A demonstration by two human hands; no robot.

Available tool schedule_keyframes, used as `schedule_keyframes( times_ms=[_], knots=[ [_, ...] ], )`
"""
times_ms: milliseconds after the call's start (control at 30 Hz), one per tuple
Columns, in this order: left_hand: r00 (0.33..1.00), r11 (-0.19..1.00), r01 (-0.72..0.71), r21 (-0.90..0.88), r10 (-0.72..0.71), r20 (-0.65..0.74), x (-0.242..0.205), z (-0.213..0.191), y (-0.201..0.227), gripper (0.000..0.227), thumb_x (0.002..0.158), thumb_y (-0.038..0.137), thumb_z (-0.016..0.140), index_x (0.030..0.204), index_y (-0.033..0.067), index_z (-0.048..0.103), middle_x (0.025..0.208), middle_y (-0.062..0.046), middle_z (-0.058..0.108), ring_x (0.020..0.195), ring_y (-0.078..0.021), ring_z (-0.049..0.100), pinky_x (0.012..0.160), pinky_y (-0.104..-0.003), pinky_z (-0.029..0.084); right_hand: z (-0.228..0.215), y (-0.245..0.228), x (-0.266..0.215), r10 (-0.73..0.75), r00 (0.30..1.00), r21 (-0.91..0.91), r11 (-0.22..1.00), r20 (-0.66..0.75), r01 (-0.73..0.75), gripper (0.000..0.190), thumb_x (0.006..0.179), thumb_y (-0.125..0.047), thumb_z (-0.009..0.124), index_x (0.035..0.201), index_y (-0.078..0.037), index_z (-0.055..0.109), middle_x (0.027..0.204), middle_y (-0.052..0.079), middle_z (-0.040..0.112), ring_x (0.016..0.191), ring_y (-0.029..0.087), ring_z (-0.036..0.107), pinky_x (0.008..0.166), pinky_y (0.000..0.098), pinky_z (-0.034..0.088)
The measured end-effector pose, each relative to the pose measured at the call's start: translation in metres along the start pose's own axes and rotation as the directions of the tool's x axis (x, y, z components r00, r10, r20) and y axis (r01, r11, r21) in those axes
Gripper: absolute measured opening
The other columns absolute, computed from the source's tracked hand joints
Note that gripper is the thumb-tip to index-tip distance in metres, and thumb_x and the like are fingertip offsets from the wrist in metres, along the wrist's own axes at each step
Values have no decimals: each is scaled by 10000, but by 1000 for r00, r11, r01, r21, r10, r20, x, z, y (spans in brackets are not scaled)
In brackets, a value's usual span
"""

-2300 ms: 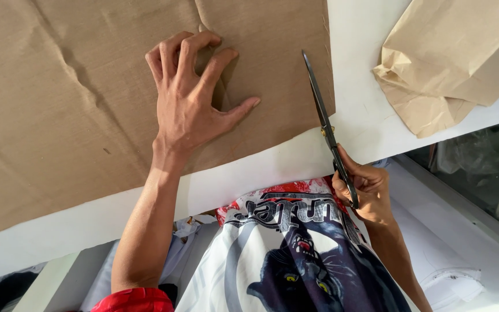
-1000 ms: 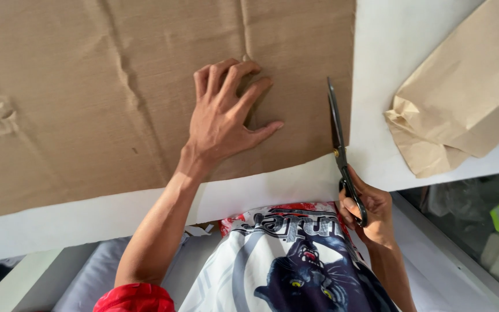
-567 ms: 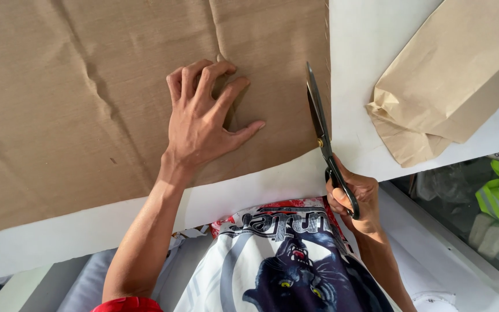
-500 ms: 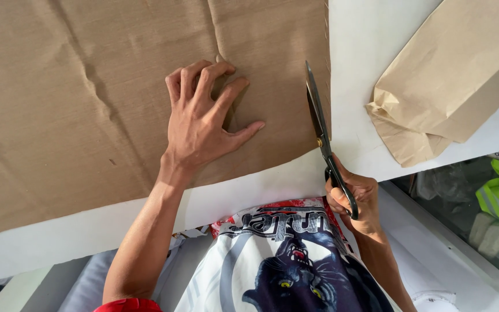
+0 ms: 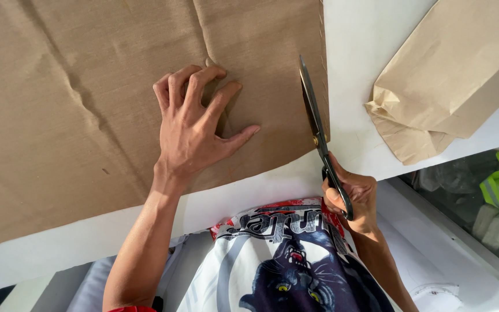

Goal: The person uses a pair of scissors to cut a large piece of brown fabric laid out on a white table. They trim the edges and cut along a marked line, separating a section of the material.

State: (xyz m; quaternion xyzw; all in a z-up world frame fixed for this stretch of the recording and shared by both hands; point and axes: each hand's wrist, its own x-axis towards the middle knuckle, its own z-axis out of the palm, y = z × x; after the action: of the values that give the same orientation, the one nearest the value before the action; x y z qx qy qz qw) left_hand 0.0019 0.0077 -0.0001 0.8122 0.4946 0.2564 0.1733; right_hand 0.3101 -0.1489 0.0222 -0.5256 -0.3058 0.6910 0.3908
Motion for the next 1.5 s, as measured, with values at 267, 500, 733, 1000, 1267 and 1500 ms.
schedule_keyframes(
  times_ms=[267, 500, 733, 1000, 1267, 1500],
  knots=[
    [1000, 1000, 5, 11, -5, 1, 0, 0, -1, 514, 968, 597, 745, 1173, 133, 660, 1262, -98, 575, 1141, -338, 521, 923, -518, 378, 4, -1, 6, 17, 1000, -28, 999, -15, -17, 697, 869, 124, 563, 1538, 7, 409, 701, 25, 474, 573, 106, 350, 458, 208, 290],
    [1000, 1000, 13, 12, -13, 13, 0, 0, -1, 525, 959, 600, 761, 1168, 127, 667, 1261, -99, 574, 1138, -345, 519, 925, -525, 380, 1, 1, 6, 25, 999, 15, 1000, -36, -24, 651, 895, 139, 603, 1515, 20, 443, 755, 39, 615, 587, 99, 433, 440, 202, 332],
    [1000, 1000, 25, 5, -25, 18, 1, 0, 0, 518, 951, 591, 780, 1172, 135, 673, 1265, -95, 575, 1135, -340, 519, 919, -526, 382, 18, -16, 24, 16, 999, -18, 1000, -42, -17, 615, 902, -3, 618, 1502, -31, 487, 644, -33, 439, 552, 85, 282, 462, 216, 232],
    [999, 1000, 20, 8, -21, 26, 1, 1, -1, 527, 954, 606, 766, 1172, 135, 677, 1263, -96, 579, 1135, -340, 521, 928, -530, 379, 23, -23, 23, 134, 985, -24, 990, -111, -137, 698, 862, 73, 637, 1526, 15, 430, 742, 45, 553, 535, 98, 339, 431, 209, 302],
    [1000, 1000, 17, 12, -17, 10, 2, 0, 0, 514, 965, 602, 742, 1152, 127, 683, 1249, -99, 590, 1128, -334, 532, 927, -514, 387, 20, -21, 33, 63, 992, -57, 996, -112, -69, 616, 895, -48, 638, 1496, -81, 510, 670, 47, 444, 516, 120, 301, 440, 232, 272],
    [999, 1000, 26, 6, -26, 20, 3, 0, 0, 505, 958, 592, 766, 1157, 135, 682, 1255, -93, 589, 1134, -332, 535, 927, -514, 389, 21, -24, 35, 79, 994, -65, 994, -69, -83, 679, 917, -15, 667, 1545, -12, 407, 738, 49, 502, 551, 106, 304, 455, 233, 289]
  ],
)
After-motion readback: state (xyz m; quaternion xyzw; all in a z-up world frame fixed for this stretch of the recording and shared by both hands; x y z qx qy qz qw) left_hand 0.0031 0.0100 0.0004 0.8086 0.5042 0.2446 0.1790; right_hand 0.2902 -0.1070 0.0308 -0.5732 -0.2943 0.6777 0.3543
